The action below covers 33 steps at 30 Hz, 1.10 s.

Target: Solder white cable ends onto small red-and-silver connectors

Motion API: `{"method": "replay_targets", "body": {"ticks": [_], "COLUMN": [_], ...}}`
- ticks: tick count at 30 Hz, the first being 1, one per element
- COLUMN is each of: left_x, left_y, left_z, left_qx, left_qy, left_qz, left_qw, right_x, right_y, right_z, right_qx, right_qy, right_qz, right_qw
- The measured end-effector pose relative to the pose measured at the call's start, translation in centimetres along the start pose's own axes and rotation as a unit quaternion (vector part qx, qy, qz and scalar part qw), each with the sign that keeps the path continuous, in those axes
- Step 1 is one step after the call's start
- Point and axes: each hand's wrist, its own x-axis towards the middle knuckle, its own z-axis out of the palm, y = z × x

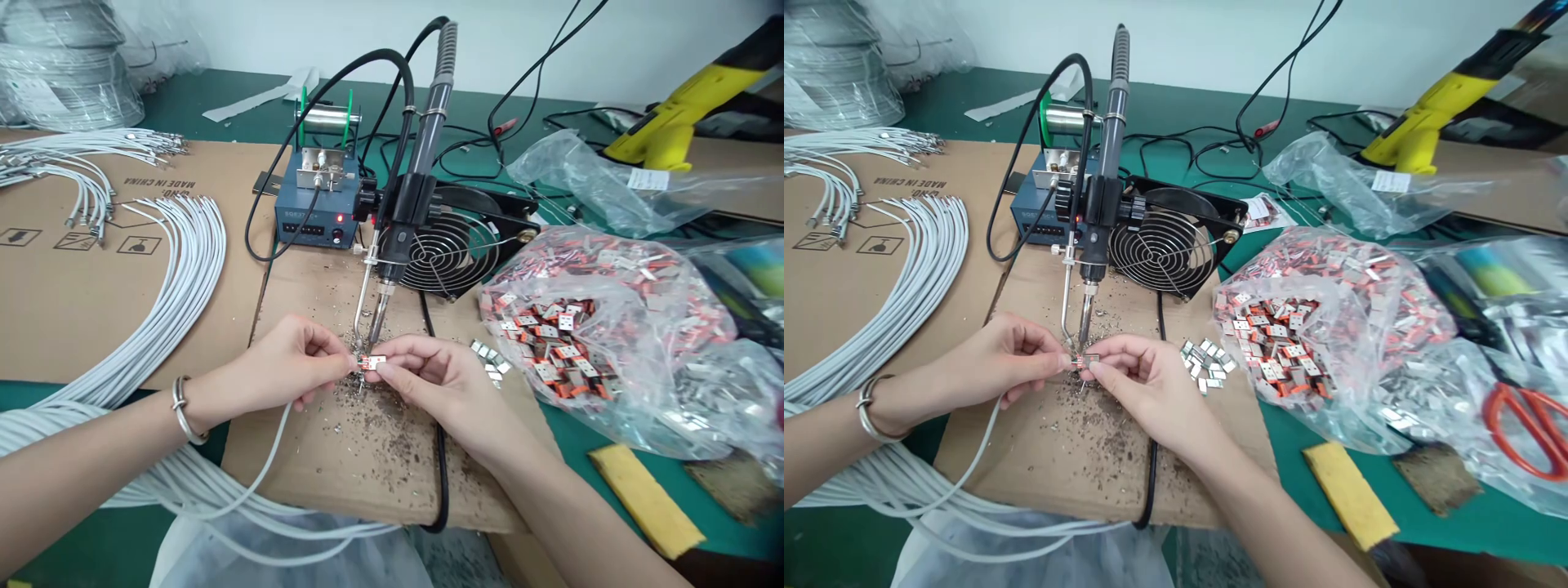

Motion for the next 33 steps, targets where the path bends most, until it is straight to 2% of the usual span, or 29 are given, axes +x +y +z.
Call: {"method": "replay_targets", "body": {"ticks": [24,33], "left_x": [-0.1,0.07], "left_y": [0.36,0.15], "left_z": [0.2,0.16], "left_qx": [-0.025,-0.027], "left_qy": [0.013,0.003], "left_qz": [0.01,-0.013], "left_qw": [1.0,1.0], "right_x": [-0.07,0.19], "right_y": [0.07,0.27], "right_z": [-0.02,0.29], "right_qx": [0.008,-0.002], "right_qy": [-0.003,0.007], "right_qz": [-0.003,0.009], "right_qw": [1.0,1.0]}}
